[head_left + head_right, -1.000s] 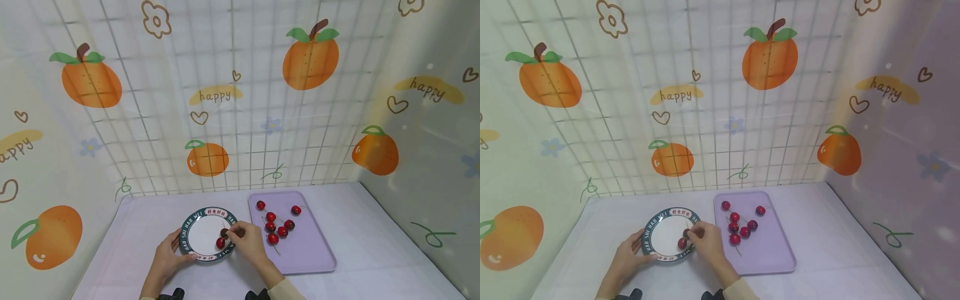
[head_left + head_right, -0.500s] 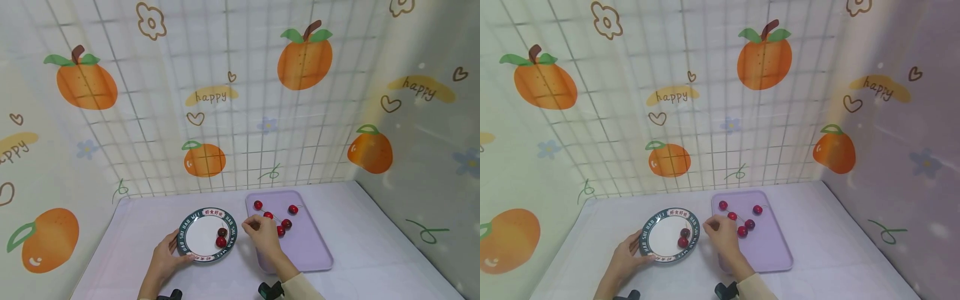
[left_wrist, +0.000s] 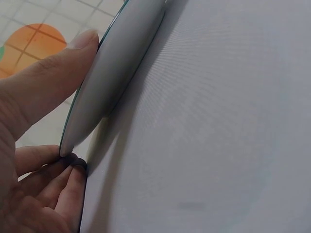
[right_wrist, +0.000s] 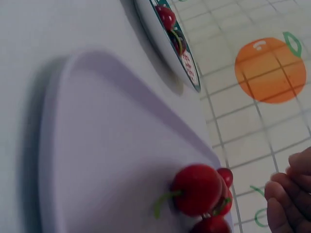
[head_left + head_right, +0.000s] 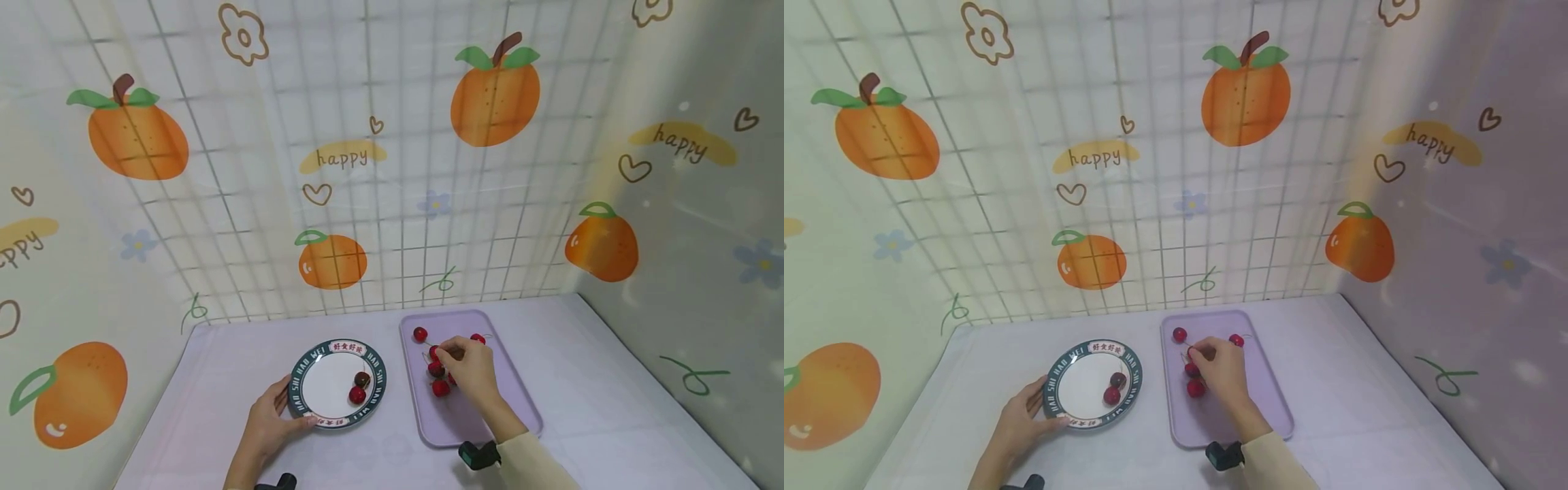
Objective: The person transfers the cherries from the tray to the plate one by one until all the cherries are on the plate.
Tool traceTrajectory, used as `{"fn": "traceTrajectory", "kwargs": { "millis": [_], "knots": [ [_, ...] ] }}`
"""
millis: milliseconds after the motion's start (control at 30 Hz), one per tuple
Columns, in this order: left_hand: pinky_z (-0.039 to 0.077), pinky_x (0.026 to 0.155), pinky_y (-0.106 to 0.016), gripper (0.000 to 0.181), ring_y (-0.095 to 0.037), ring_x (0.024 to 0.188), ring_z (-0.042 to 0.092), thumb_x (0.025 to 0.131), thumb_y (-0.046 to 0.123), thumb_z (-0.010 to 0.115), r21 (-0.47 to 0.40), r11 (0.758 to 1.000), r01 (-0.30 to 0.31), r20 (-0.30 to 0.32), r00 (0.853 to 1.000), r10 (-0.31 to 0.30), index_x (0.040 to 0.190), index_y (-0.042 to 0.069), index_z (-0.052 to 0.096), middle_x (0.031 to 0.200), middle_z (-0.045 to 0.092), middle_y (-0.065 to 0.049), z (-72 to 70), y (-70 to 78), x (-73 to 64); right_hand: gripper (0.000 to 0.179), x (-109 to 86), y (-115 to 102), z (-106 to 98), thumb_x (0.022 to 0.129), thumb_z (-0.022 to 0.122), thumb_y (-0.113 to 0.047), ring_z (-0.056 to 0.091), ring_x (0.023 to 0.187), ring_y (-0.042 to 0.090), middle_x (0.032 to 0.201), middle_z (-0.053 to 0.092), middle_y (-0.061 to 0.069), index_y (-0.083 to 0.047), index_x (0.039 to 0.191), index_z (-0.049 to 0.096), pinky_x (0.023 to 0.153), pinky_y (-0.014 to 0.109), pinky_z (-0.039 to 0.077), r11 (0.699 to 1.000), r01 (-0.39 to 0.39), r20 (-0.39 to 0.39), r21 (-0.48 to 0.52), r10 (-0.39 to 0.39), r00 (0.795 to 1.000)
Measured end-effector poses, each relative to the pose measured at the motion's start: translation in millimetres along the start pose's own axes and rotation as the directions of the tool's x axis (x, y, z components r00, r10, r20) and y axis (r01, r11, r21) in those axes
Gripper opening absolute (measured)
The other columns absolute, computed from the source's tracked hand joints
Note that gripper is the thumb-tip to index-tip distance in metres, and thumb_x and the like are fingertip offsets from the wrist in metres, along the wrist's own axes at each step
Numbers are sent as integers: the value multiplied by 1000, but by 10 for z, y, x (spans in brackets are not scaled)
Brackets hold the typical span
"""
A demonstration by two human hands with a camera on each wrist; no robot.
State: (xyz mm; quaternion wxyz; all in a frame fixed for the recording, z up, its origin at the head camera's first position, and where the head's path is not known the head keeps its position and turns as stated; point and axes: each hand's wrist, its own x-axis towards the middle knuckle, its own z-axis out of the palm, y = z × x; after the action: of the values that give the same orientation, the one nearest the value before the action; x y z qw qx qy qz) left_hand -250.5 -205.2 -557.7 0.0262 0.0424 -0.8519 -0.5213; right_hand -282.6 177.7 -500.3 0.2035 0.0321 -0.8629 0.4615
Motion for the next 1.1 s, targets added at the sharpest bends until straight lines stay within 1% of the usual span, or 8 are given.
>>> {"fn": "traceTrajectory", "kwargs": {
  "millis": [100, 233, 367, 467, 667, 800, 967, 1100],
  "knots": [
    [41, 120, -38, 120, -41, 148, 44, 56, 26, 104, -6, 1000, -7, -1, 1000, 7, 154, -5, 43, 159, 44, -27, 3, 1, 1, 5, 55, 84, -81, 89, 82, -6, 70, 72, 15, 81, 77, 4, -3, 91, 79, 64, 23, 56, 998, -5, -22, -56, 3, 1000],
    [41, 120, -37, 119, -41, 148, 44, 57, 23, 104, -10, 1000, -19, -4, 1000, 19, 154, -6, 44, 159, 44, -27, 5, -2, -3, 8, 103, 219, -183, 89, 81, -7, 72, 74, 19, 84, 78, 7, -1, 93, 79, 66, 26, 58, 994, -25, -44, -103, 21, 999],
    [40, 121, -37, 118, -41, 148, 43, 57, 23, 104, -16, 999, -28, -1, 1000, 28, 154, -6, 43, 159, 44, -27, 4, -3, -5, 12, 117, 318, -287, 90, 80, -10, 73, 78, 24, 84, 78, 9, 0, 96, 79, 72, 35, 61, 986, -64, -47, -154, 57, 997],
    [40, 121, -37, 119, -40, 148, 44, 56, 25, 104, -17, 1000, -24, 0, 1000, 24, 154, -6, 43, 159, 44, -27, 4, -12, 1, 15, 115, 367, -332, 90, 81, -11, 73, 81, 28, 85, 77, 11, 1, 97, 78, 75, 42, 61, 979, -89, -46, -185, 82, 996],
    [40, 120, -37, 122, -41, 148, 43, 55, 27, 104, -11, 1000, -10, 2, 1000, 10, 155, -5, 43, 160, 43, -27, 7, -52, 17, 18, 109, 460, -365, 90, 81, -13, 74, 84, 31, 89, 78, 14, 2, 99, 78, 73, 42, 62, 972, -104, -40, -211, 98, 994],
    [41, 119, -36, 122, -41, 148, 43, 55, 27, 105, -4, 1000, -19, 3, 1000, 19, 155, -6, 43, 160, 43, -27, 5, -62, 15, 19, 100, 523, -362, 88, 82, -12, 73, 83, 30, 89, 78, 13, 2, 100, 78, 74, 44, 60, 969, -117, -24, -217, 114, 993],
    [41, 119, -35, 121, -40, 148, 43, 56, 25, 105, -24, 999, -23, 8, 1000, 24, 155, -6, 42, 160, 43, -27, -5, -54, 15, 25, 80, 567, -354, 87, 84, -11, 74, 86, 31, 91, 77, 14, 5, 105, 76, 77, 47, 62, 967, -142, 25, -213, 151, 988],
    [41, 119, -36, 120, -41, 148, 43, 56, 25, 104, -30, 999, -13, 8, 1000, 14, 155, -6, 43, 160, 43, -27, -7, -44, 11, 29, 70, 585, -350, 87, 85, -11, 74, 87, 31, 93, 78, 16, 7, 108, 75, 76, 44, 62, 968, -150, 70, -202, 167, 983]
  ]
}}
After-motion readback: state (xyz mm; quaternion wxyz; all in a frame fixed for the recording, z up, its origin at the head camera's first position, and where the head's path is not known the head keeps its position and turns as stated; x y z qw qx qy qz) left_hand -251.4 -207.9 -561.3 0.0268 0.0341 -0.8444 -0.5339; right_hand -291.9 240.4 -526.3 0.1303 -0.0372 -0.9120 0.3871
